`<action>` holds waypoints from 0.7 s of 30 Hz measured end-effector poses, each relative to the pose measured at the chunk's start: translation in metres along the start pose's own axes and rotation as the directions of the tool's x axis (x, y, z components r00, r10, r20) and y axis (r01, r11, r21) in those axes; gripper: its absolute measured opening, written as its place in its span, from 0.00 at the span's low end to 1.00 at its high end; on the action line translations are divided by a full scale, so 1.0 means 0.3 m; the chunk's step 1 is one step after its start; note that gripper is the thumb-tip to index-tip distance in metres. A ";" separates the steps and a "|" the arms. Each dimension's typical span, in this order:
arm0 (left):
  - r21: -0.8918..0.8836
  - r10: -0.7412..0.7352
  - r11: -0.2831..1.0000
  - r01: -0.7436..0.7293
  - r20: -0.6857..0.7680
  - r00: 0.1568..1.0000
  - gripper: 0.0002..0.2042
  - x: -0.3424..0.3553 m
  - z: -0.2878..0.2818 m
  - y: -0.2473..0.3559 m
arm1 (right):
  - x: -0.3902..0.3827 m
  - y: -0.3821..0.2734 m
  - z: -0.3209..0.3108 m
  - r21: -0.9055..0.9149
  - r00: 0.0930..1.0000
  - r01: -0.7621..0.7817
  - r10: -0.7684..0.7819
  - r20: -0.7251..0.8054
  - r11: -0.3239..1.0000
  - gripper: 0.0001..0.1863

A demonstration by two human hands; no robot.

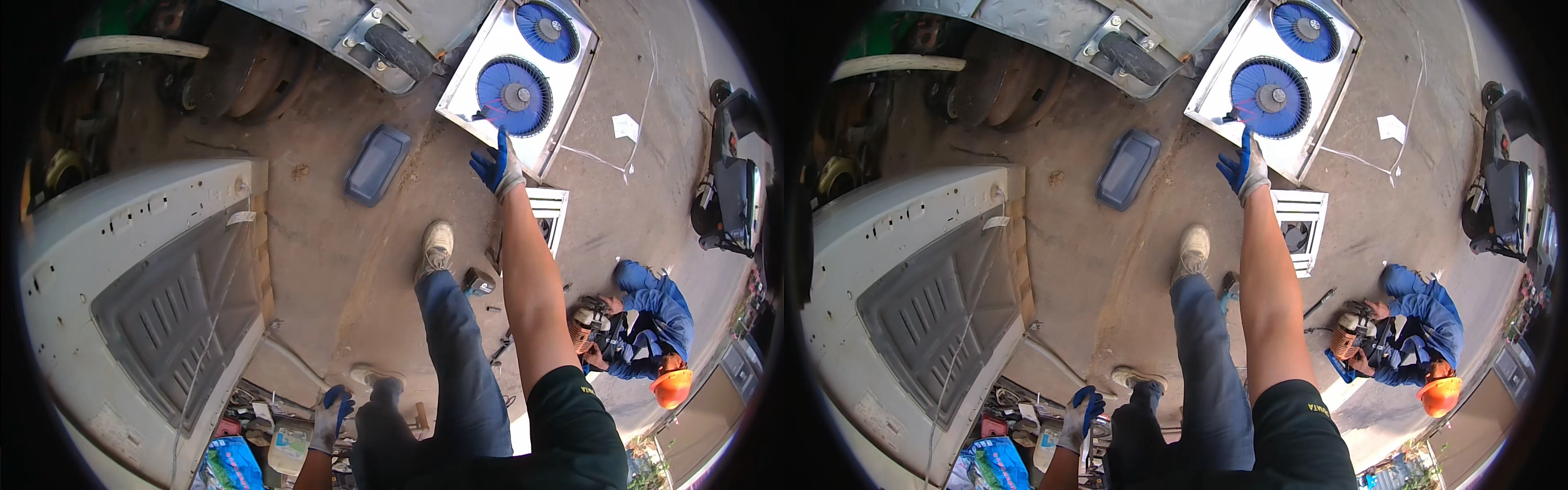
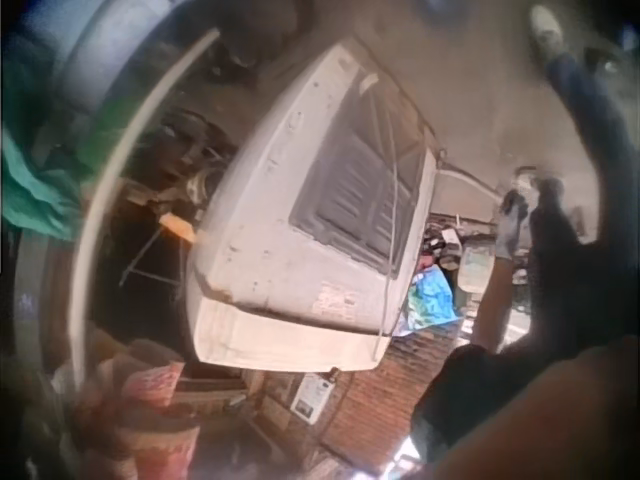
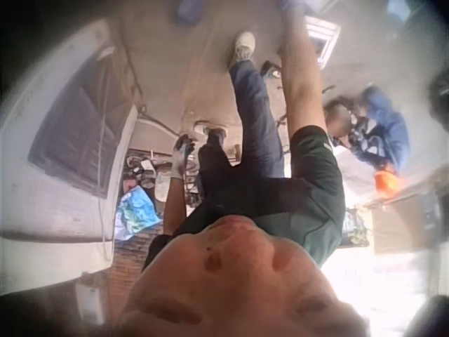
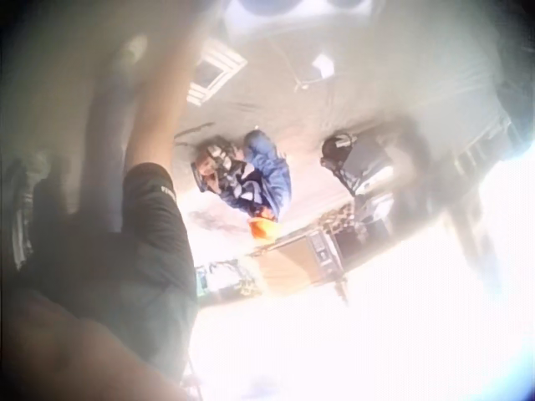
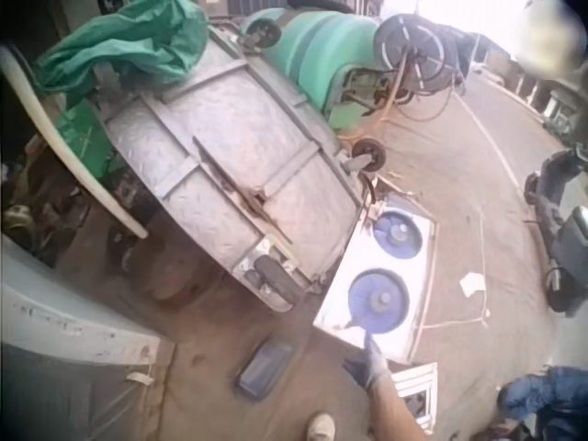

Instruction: The person kneels and uses a cordless drill to remove screws from a small engine held by another person. After detaching a cover, the person stands, walks through a cluttered storage area, and picks up a coiled hose before returning to the engine.

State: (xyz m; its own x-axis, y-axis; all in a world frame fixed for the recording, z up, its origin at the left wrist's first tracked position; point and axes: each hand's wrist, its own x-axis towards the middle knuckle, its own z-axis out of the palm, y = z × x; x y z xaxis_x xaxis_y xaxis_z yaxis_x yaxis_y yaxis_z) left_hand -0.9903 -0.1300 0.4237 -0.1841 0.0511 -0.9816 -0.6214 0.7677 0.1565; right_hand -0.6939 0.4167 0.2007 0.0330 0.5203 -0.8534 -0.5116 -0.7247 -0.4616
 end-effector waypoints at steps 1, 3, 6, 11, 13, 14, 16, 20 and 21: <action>0.026 0.006 1.000 -0.006 -0.008 1.000 0.18 -0.047 -0.014 -0.016 | -0.067 0.029 0.011 -0.014 1.000 -0.006 0.006 -0.004 1.000 0.49; 0.086 0.033 0.996 -0.035 0.021 0.999 0.19 -0.118 -0.010 -0.037 | -0.181 0.083 -0.105 -0.022 0.999 -0.047 0.048 0.026 0.999 0.48; -0.052 0.020 0.999 -0.013 0.134 0.991 0.19 -0.248 -0.109 -0.079 | -0.462 0.237 -0.276 -0.179 0.981 -0.194 0.194 -0.014 0.964 0.40; -0.303 0.186 0.942 -0.147 0.101 0.977 0.13 -0.365 -0.593 -0.467 | -0.931 0.483 -0.482 -0.487 0.926 -0.370 0.355 -0.127 0.791 0.26; -0.412 0.167 0.898 -0.151 0.002 0.986 0.11 -0.392 -0.748 -0.569 | -1.135 0.502 -0.631 -0.598 0.955 -0.281 0.278 -0.101 0.750 0.25; -0.355 0.214 0.907 -0.228 -0.079 0.974 0.11 -0.393 -0.842 -0.655 | -1.241 0.523 -0.654 -0.589 0.965 -0.249 0.246 -0.087 0.769 0.26; -0.343 0.224 0.897 -0.278 -0.189 0.956 0.08 -0.408 -0.980 -0.807 | -1.425 0.592 -0.731 -0.706 0.963 -0.243 0.253 -0.093 0.665 0.27; -0.228 0.184 0.940 -0.254 -0.287 0.940 0.07 -0.445 -1.188 -1.156 | -1.701 0.755 -0.849 -0.842 0.911 -0.358 0.348 -0.221 0.403 0.24; -0.140 0.174 0.964 -0.224 -0.305 0.936 0.08 -0.446 -1.235 -1.281 | -1.758 0.789 -0.828 -0.882 0.905 -0.335 0.374 -0.203 0.331 0.24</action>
State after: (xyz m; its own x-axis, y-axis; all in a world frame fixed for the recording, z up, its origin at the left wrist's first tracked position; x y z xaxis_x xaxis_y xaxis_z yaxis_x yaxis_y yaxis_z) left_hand -1.0089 -0.6684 0.5354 -0.5125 -0.0138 -0.8586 -0.6646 0.6395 0.3865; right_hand -0.6191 -0.1414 0.4813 0.0124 0.1077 -0.9941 0.5768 -0.8129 -0.0809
